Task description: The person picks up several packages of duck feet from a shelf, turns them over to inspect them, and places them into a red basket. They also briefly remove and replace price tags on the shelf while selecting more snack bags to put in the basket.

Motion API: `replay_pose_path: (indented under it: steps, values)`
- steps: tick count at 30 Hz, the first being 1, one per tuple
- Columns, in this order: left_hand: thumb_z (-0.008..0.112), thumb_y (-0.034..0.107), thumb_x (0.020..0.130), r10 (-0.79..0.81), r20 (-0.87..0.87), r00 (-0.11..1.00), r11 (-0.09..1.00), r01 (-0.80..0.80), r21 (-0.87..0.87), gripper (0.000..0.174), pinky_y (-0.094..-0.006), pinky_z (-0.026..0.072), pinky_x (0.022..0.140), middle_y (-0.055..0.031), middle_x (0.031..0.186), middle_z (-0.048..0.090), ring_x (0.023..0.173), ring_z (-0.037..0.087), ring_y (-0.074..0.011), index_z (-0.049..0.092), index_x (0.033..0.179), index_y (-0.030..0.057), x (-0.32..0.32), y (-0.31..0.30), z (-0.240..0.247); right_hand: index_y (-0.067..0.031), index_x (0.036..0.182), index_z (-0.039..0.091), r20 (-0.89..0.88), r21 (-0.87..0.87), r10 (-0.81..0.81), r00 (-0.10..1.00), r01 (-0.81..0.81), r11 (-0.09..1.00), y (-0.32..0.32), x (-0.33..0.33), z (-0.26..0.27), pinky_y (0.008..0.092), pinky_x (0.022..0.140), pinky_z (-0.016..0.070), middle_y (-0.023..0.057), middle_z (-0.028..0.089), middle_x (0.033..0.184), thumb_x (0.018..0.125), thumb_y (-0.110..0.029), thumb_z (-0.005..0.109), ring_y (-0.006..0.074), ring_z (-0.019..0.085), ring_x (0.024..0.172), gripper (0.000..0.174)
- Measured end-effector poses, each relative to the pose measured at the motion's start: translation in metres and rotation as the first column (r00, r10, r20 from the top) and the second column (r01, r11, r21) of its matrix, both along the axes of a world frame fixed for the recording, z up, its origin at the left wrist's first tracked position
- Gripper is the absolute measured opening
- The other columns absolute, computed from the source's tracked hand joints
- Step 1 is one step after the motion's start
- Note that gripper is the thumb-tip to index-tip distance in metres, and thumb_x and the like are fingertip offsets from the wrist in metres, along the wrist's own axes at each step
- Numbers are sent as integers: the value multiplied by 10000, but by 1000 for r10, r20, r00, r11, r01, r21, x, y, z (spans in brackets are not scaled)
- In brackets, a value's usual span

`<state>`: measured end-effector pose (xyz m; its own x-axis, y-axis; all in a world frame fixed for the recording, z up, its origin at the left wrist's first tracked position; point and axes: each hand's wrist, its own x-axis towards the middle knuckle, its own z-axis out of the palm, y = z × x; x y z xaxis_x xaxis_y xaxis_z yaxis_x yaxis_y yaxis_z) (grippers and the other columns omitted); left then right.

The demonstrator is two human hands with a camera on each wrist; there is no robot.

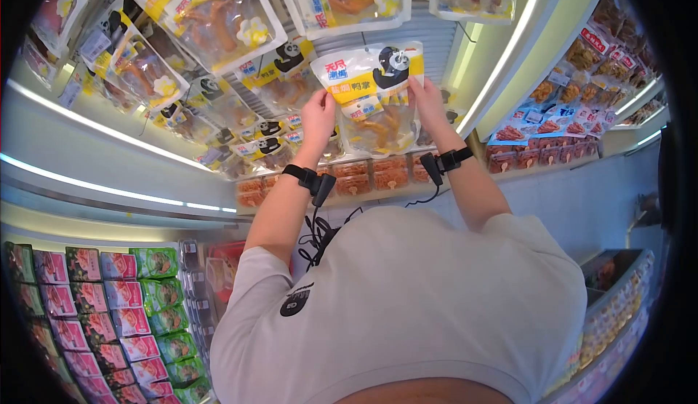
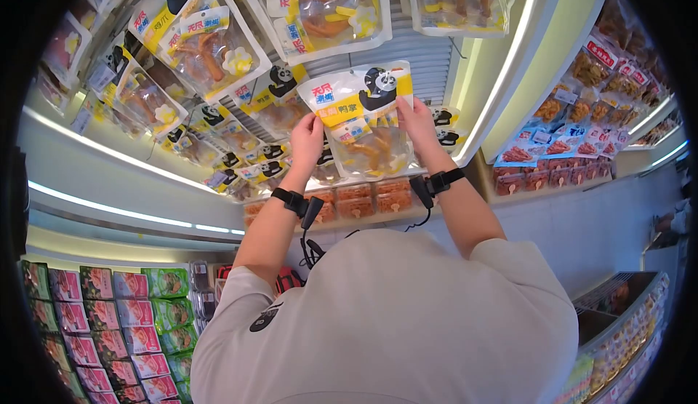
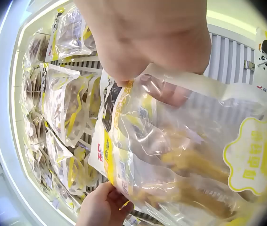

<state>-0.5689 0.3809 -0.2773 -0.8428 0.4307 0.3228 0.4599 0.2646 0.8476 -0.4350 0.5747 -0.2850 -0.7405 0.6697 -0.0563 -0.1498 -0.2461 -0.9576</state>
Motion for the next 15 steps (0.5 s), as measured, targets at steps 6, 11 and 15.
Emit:
replay_pose_path:
  steps: [6,11,15]
  values:
    - [514,185,817,77,-21,997,995,-79,-66,241,-329,444,597,-159,736,620,637,597,-258,605,944,1,-2,9,6,-19,975,593,-154,33,12,988,-7,999,14,-14,12,220,648,431,-12,595,865,856,-253,572,61,536,761,263]
    - [509,184,817,103,-1,995,992,-102,-71,220,-363,445,613,-182,745,604,663,585,-318,610,927,23,-17,19,-8,-1,914,636,-106,274,-41,994,69,959,51,-40,4,200,625,393,-17,603,797,848,-233,582,40,488,719,248]
    - [499,175,822,96,-204,974,989,-117,-94,197,-412,445,645,-202,794,597,733,561,-383,611,889,26,-47,28,-14,5,900,645,-119,284,-34,992,67,956,64,-57,11,211,623,386,-21,603,761,843,-219,579,48,477,686,239]
